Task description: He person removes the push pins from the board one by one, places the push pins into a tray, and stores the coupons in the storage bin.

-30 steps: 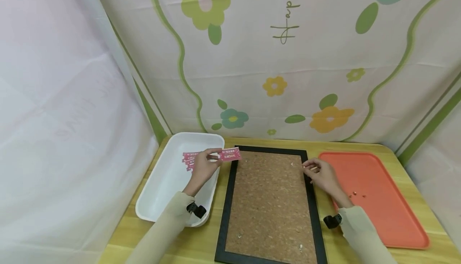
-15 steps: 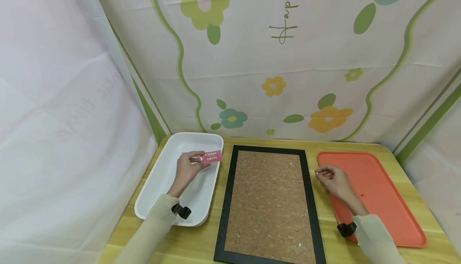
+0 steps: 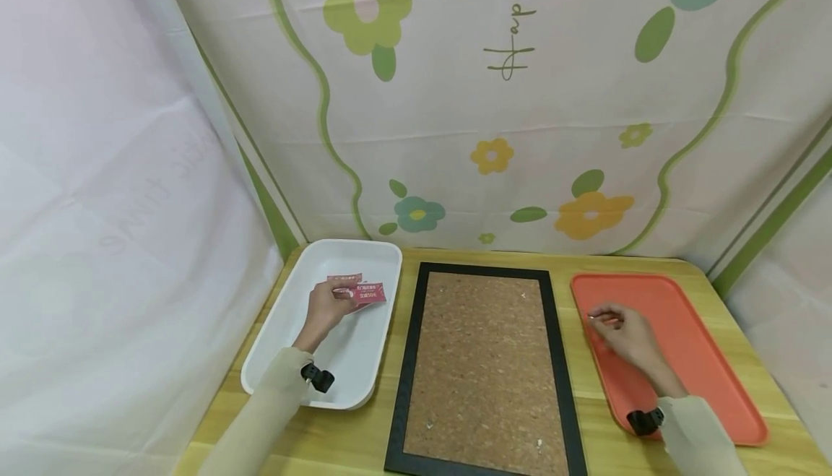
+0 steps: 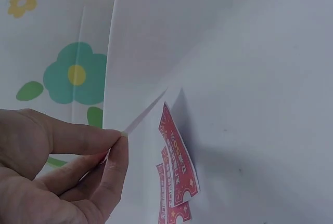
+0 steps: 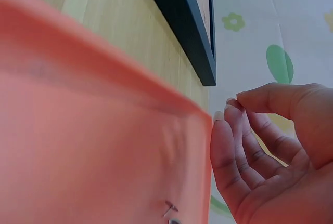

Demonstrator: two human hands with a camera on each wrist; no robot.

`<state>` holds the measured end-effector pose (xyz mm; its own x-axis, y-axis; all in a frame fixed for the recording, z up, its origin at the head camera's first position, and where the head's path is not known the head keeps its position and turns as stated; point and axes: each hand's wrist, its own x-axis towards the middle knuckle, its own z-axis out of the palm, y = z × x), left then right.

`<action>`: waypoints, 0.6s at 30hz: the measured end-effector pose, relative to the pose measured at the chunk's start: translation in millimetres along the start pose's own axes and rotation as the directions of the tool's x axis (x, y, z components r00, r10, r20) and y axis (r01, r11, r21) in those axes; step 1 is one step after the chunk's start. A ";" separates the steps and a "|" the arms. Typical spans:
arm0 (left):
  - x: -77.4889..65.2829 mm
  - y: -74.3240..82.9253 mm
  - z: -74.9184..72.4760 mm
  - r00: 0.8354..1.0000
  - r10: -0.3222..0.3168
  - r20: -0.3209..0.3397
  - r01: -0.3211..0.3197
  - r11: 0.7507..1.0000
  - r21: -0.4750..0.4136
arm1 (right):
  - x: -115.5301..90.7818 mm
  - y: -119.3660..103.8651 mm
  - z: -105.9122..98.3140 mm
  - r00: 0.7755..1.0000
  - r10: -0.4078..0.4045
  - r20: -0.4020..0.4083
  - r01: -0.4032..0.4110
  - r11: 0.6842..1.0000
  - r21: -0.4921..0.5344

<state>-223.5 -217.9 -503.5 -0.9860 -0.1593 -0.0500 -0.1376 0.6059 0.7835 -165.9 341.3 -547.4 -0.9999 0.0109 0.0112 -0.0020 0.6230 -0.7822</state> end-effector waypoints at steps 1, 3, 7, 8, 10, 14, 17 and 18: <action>0.2 -0.8 0.0 1.000 -0.008 0.010 0.008 1.000 0.001 | -0.8 1.2 -1.4 1.000 -0.002 0.001 0.002 1.000 -0.001; 0.8 -2.6 0.0 0.999 -0.013 0.032 0.013 1.000 0.002 | -1.8 4.0 -3.7 1.000 -0.003 0.001 0.003 1.000 0.001; 1.1 -6.2 -1.0 0.998 -0.015 0.063 0.016 1.000 -0.003 | -3.7 9.5 -7.6 1.000 0.003 0.006 -0.003 1.000 -0.005; 1.1 -7.0 -1.2 0.998 -0.013 0.067 0.013 1.000 -0.002 | -4.2 10.7 -8.2 1.000 0.007 0.006 -0.007 1.000 -0.011; 0.6 -8.7 -1.8 0.997 -0.018 0.073 0.018 1.000 0.000 | -5.8 13.0 -9.4 1.000 0.009 0.008 -0.009 1.000 -0.025; 0.5 -12.4 -2.0 0.995 -0.030 0.090 0.028 0.999 0.014 | -9.6 17.2 -10.7 1.000 0.022 0.013 -0.022 0.998 -0.056; 1.6 -14.9 -1.5 0.994 -0.043 0.102 0.039 0.998 0.041 | -11.8 20.1 -11.4 0.999 0.028 0.017 -0.027 0.997 -0.078; 2.3 -15.8 -1.3 0.993 -0.048 0.106 0.043 0.998 0.053 | -12.3 21.3 -11.9 0.999 0.028 0.019 -0.027 0.996 -0.079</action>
<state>-223.5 -228.9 -515.2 -0.9826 -0.1046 -0.1532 -0.1844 0.6393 0.7465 -153.4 363.7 -556.7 -0.9996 0.0133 -0.0231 0.0259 0.6826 -0.7303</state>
